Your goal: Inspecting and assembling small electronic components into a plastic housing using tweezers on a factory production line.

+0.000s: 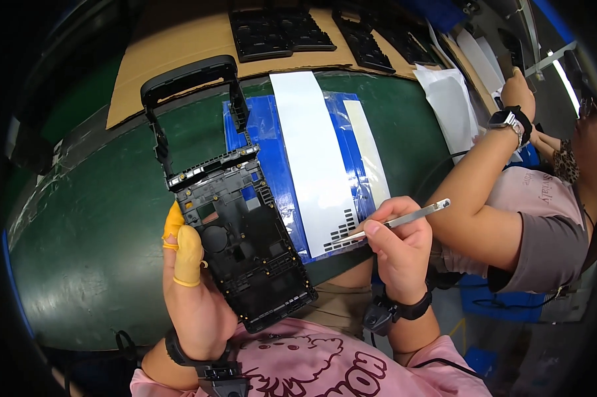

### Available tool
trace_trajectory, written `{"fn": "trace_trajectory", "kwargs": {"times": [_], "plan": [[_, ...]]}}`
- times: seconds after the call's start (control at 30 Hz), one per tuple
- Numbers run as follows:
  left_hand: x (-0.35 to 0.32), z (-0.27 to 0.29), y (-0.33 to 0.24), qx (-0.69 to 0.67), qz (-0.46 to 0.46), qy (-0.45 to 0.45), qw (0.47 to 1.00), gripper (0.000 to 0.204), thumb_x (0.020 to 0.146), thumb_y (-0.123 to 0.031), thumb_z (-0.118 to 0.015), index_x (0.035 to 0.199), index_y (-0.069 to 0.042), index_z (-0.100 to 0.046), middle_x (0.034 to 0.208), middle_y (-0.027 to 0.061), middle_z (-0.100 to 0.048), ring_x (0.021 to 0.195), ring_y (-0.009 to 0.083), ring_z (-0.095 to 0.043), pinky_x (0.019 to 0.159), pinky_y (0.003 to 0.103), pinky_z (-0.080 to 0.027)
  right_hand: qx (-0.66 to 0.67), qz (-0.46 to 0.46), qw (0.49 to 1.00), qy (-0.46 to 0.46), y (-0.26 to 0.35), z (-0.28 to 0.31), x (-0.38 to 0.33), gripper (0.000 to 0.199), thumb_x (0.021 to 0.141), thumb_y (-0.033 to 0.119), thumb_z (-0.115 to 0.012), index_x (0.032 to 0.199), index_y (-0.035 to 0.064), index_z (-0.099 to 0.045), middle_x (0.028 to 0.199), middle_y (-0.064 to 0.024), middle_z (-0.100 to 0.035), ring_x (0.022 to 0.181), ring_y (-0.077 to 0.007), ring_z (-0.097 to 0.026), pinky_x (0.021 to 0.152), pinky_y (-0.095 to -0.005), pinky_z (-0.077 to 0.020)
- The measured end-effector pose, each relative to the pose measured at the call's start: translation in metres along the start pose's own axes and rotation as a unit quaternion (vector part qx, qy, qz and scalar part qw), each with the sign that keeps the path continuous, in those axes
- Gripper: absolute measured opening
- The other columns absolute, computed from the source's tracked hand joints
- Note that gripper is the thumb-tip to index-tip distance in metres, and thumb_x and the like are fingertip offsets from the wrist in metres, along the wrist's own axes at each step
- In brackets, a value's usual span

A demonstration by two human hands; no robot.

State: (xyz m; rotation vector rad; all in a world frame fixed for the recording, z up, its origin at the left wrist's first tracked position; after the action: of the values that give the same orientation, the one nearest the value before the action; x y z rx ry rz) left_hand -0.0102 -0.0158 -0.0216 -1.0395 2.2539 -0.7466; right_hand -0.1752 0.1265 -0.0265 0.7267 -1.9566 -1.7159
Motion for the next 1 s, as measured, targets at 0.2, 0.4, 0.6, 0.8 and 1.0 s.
{"fn": "trace_trajectory", "kwargs": {"times": [0.2,0.4,0.6,0.8,1.0], "plan": [[0.001,-0.002,0.000,-0.004,0.011,0.017,1.000,0.041,0.090,-0.024,-0.042,0.125,-0.005,-0.032,0.111,0.0112,-0.050,0.099,0.0194,-0.053,0.084,0.033,-0.046,0.003,-0.009,1.000,0.003,0.002,-0.002,0.000,0.016,0.075,-0.003,-0.059,0.087,0.0006,-0.050,0.074,-0.0019,-0.055,0.061,-0.0039,-0.049,0.054,-0.0155,-0.0376],[0.001,0.002,-0.001,-0.025,0.015,0.033,0.999,0.041,0.090,-0.023,-0.044,0.125,-0.005,-0.032,0.111,0.0110,-0.051,0.099,0.0189,-0.053,0.084,0.033,-0.046,-0.011,-0.009,1.000,0.008,0.002,-0.006,-0.001,0.016,0.075,-0.004,-0.059,0.088,0.0000,-0.050,0.074,-0.0027,-0.055,0.061,-0.0040,-0.049,0.053,-0.0156,-0.0376],[0.000,0.005,0.002,-0.048,0.034,0.026,0.998,0.041,0.090,-0.018,-0.045,0.127,-0.005,-0.032,0.110,0.0100,-0.052,0.096,0.0179,-0.054,0.082,0.033,-0.047,0.077,0.014,0.997,0.011,0.019,-0.014,-0.007,0.016,0.075,-0.009,-0.053,0.088,-0.0024,-0.046,0.075,-0.0110,-0.059,0.068,-0.0159,-0.059,0.066,-0.0264,-0.0497],[-0.001,0.003,-0.002,-0.053,0.038,0.028,0.997,0.038,0.089,-0.017,-0.045,0.125,-0.005,-0.035,0.109,0.0117,-0.053,0.097,0.0197,-0.054,0.082,0.033,-0.047,0.099,0.021,0.981,0.167,0.030,-0.073,-0.016,0.017,0.078,-0.006,-0.056,0.092,-0.0030,-0.047,0.084,-0.0139,-0.060,0.080,-0.0152,-0.060,0.073,-0.0249,-0.0474],[-0.003,0.006,-0.002,-0.067,0.056,0.048,0.995,0.038,0.089,-0.017,-0.046,0.123,-0.003,-0.036,0.109,0.0097,-0.052,0.097,0.0172,-0.053,0.084,0.031,-0.045,0.090,-0.007,0.983,0.158,0.014,-0.087,-0.011,0.019,0.078,-0.004,-0.058,0.094,-0.0031,-0.047,0.084,-0.0106,-0.059,0.077,-0.0117,-0.057,0.069,-0.0224,-0.0459]]}}
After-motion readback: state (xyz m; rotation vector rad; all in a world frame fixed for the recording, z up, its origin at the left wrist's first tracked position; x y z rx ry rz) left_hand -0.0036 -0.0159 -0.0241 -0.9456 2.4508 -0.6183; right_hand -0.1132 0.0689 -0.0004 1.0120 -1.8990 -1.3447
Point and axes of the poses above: each hand's wrist, its own x-axis towards the middle knuckle, its own z-axis out of the back of the hand, y = z × x, the point moved 3 cm from there along x, towards the middle knuckle
